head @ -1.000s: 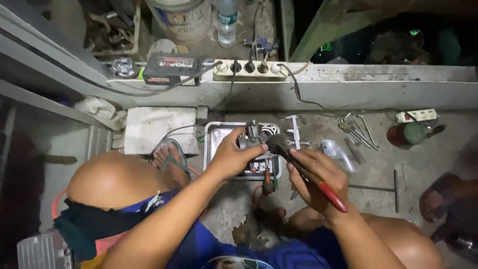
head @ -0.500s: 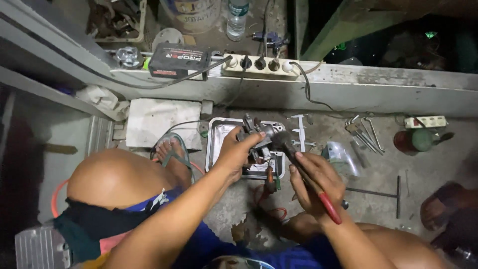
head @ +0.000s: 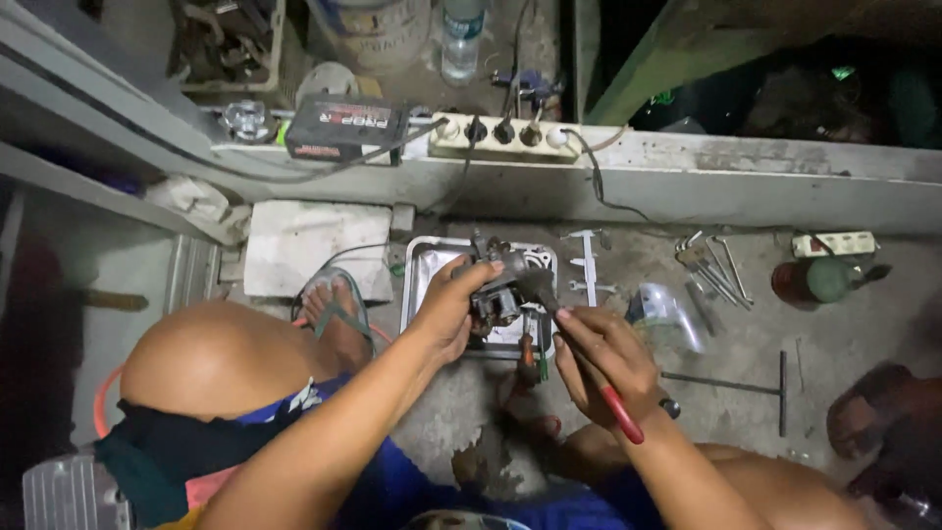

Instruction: Cleaning and disassembling motorcycle carburetor parts using a screwdriver and cleaning fluid.

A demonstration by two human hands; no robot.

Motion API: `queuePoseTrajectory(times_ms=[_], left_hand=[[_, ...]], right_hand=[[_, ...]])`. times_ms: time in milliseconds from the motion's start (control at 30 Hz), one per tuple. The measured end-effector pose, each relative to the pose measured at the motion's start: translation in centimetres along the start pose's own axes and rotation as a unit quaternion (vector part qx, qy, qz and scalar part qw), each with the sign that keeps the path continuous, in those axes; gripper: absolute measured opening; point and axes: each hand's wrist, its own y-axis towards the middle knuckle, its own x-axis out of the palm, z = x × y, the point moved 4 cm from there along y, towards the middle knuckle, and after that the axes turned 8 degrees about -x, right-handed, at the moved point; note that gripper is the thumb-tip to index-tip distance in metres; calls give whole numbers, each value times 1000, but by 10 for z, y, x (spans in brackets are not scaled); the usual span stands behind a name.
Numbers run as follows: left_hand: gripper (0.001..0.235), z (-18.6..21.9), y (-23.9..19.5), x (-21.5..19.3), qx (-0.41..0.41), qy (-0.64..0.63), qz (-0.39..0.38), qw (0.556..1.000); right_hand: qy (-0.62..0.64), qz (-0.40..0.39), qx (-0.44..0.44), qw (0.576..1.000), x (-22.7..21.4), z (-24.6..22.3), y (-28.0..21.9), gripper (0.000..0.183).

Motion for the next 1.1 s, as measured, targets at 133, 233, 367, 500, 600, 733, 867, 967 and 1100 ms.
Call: queuePoseTrajectory(times_ms=[133,233,367,500,600,733,867,967,1100], left_hand=[[101,0,8,-4,21,-45,-31,998],[111,-1,-5,5,12,-13,-48,999],[115,-7,9,-2,32,-81,-92,992],[124,-6,18,-4,63,-48,-124,989],[115,-7,16,-4,42,-71,-96,992],[116,-5,12,-4,65,-35,-76,994],[106,3,-2,-6,223,179,-43,957],[101,3,-10,-7,285,229,-30,930],[109,4,-17,-7,272,279,-4,921]], right_hand=[[-13,6,31,999,-3,6,-7,27],[-26,51,8,998,-11,1,-11,33],[-21,-4,-5,1000,-6,8,-13,38],[-21,25,29,999,-9,3,-23,36],[-59,25,-10,998,-19,-31,8,32],[-62,20,-8,998,-14,-33,15,32],[-63,28,3,998,-15,-31,12,30],[-61,30,11,998,-11,-30,12,28],[-46,33,23,998,-11,-28,8,25]])
